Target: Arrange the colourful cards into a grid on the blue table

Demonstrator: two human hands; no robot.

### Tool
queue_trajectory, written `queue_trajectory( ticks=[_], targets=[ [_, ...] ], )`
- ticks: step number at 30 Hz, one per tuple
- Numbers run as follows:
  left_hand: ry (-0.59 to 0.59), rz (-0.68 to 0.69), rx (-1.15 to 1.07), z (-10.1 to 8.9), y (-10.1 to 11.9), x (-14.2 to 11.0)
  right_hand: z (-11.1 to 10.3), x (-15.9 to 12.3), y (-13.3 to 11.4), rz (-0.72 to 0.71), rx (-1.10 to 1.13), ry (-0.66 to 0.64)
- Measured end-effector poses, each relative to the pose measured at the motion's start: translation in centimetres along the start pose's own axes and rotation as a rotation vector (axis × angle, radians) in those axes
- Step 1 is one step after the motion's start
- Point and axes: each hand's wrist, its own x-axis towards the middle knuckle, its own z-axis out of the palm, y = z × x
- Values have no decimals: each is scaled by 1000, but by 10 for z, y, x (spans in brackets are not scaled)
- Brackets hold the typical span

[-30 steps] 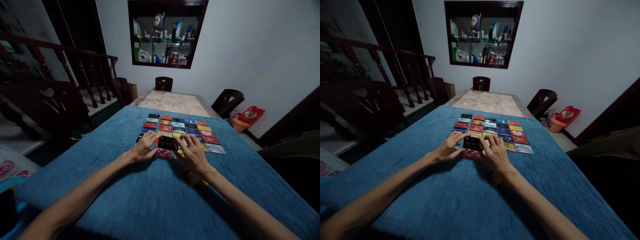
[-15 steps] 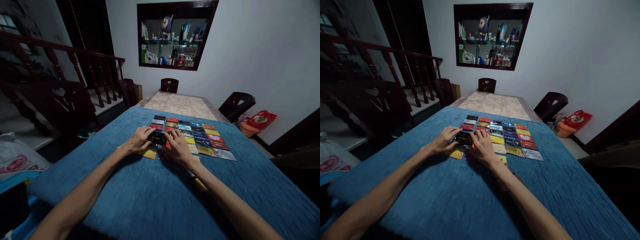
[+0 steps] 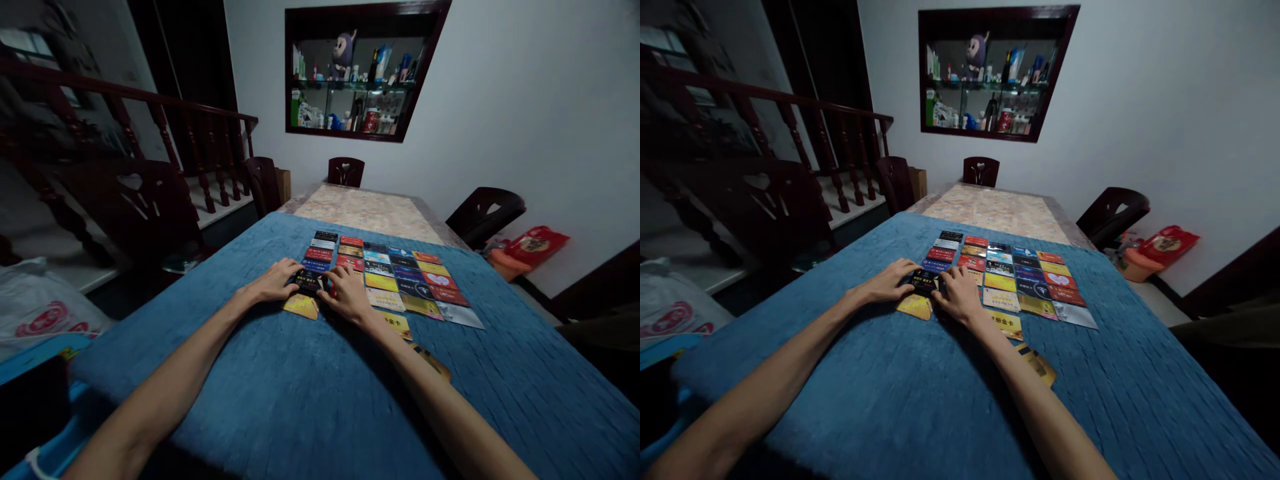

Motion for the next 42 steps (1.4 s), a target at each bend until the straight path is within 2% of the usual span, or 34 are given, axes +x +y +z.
queue_trajectory(
  ticks=[6, 20, 42],
  targets=[
    [-46, -14, -22, 2, -5, 0, 8, 1, 1, 37, 32, -44],
    [-29, -2, 38, 5, -9, -1, 13, 4, 0, 37, 42, -82],
    [-21, 13, 34, 7, -12, 0, 4, 3, -7, 68, 20, -114]
  ],
)
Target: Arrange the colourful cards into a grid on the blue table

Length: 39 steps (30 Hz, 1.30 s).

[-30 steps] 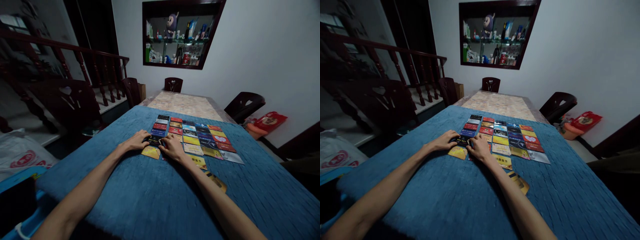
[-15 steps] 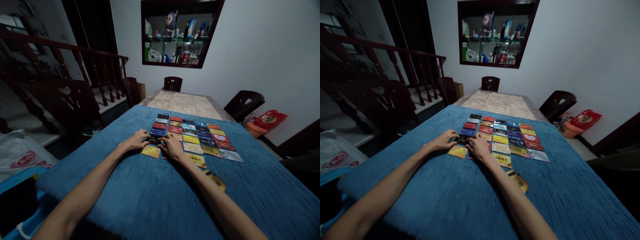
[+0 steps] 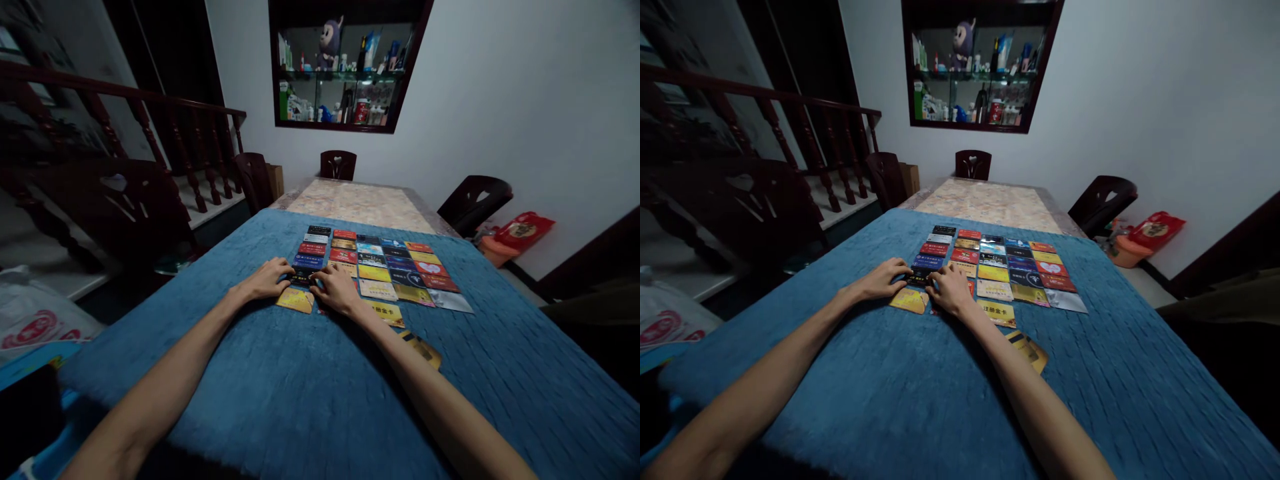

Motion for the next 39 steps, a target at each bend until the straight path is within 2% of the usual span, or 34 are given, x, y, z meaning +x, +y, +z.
queue_trajectory(
  ticks=[5, 10, 18, 22, 29, 34, 39],
  targets=[
    [27, 14, 27, -3, 2, 0, -14, -1, -5, 10, -20, 22],
    [108, 48, 106, -6, 4, 2, -41, 0, -7, 14, -27, 74],
    [234, 142, 180, -7, 8, 3, -73, -10, 2, -77, -38, 273],
    [279, 191, 186, -3, 9, 3, -78, -38, 23, -149, -76, 307],
    [298, 253, 155, 0, 23, 5, -79, -114, 67, -188, -30, 262],
    [269, 324, 134, 4, 51, 7, -77, -157, 88, -175, 79, 234],
    [202, 392, 199, 11, 88, 9, -76, -178, 96, -169, 163, 230]
  ],
)
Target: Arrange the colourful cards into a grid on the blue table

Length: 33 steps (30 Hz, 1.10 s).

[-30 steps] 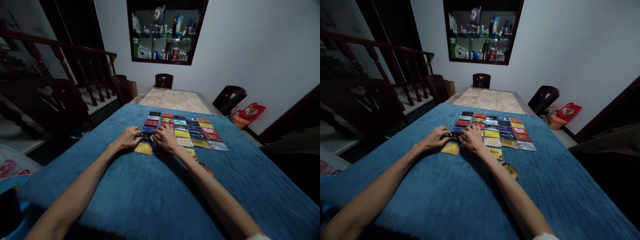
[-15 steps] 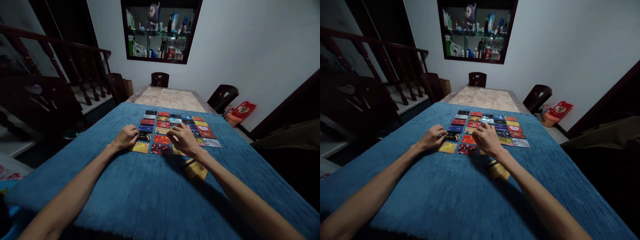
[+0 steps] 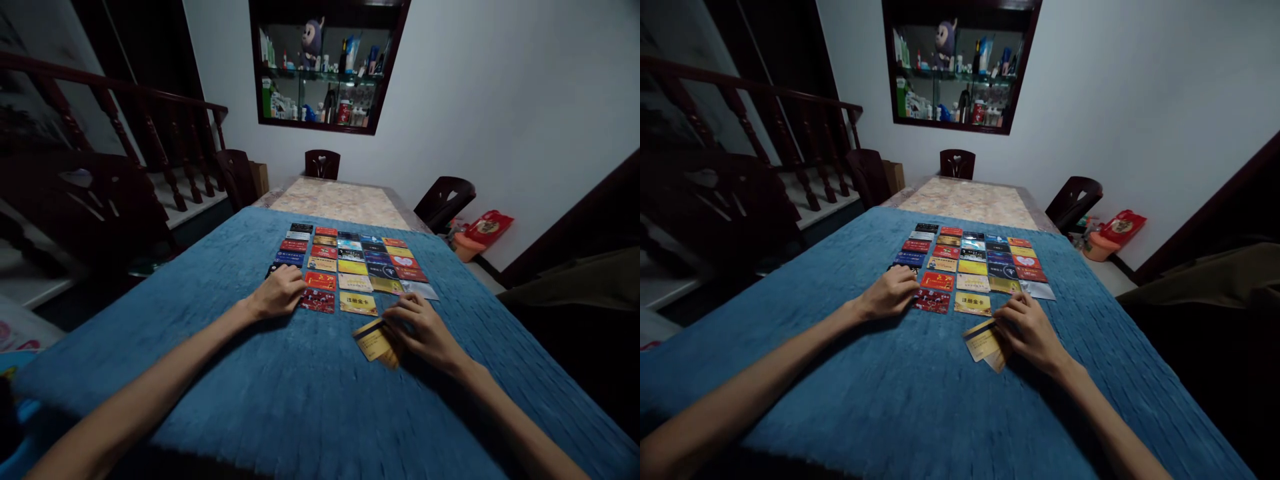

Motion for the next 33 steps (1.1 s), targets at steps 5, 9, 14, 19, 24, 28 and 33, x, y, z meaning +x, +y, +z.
queue_trajectory(
  ticks=[5, 9, 14, 19, 24, 28, 33],
  targets=[
    [-28, 57, 19, 2, 33, 15, 1, -4, -2, 8, 36, -8],
    [-61, 66, -15, 2, 61, 29, 1, -5, -3, 20, 55, -28],
    [-84, 67, -74, 4, 98, 45, -2, -12, -5, 23, 60, -80],
    [-97, 22, -193, 11, 122, 43, -3, -13, -10, 18, 51, -132],
    [-129, -20, -253, 20, 128, 37, -3, -10, -17, 21, 39, -195],
    [-137, -53, -274, 23, 129, 38, -3, -9, -20, 21, 60, -214],
    [-121, -25, -251, 23, 126, 39, -2, -9, -20, 23, 77, -222]
  ],
)
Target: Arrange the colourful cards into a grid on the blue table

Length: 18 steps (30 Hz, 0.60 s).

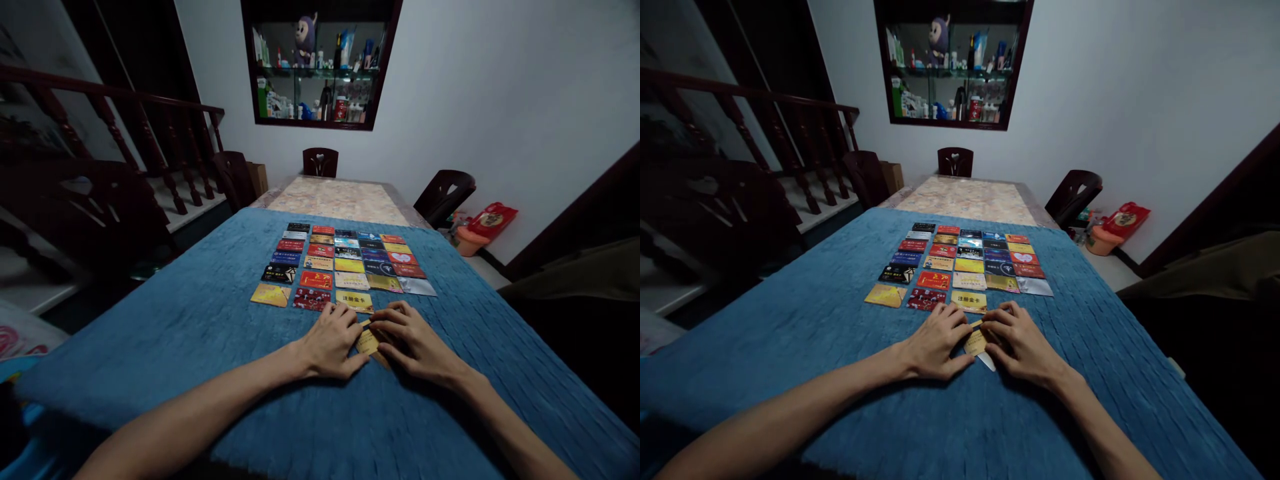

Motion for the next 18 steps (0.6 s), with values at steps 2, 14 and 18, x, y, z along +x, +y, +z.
queue_trajectory(
  ticks=[2, 14, 18],
  targets=[
    [-4, 31, 30, -1, -1, 0, 0, 0, -1, 1, 5, -4],
    [45, 57, -10, -12, -14, -9, 2, 0, 4, -6, 31, 19],
    [76, 42, -76, -13, -17, -9, 7, 1, 12, 1, 17, 60]
  ],
)
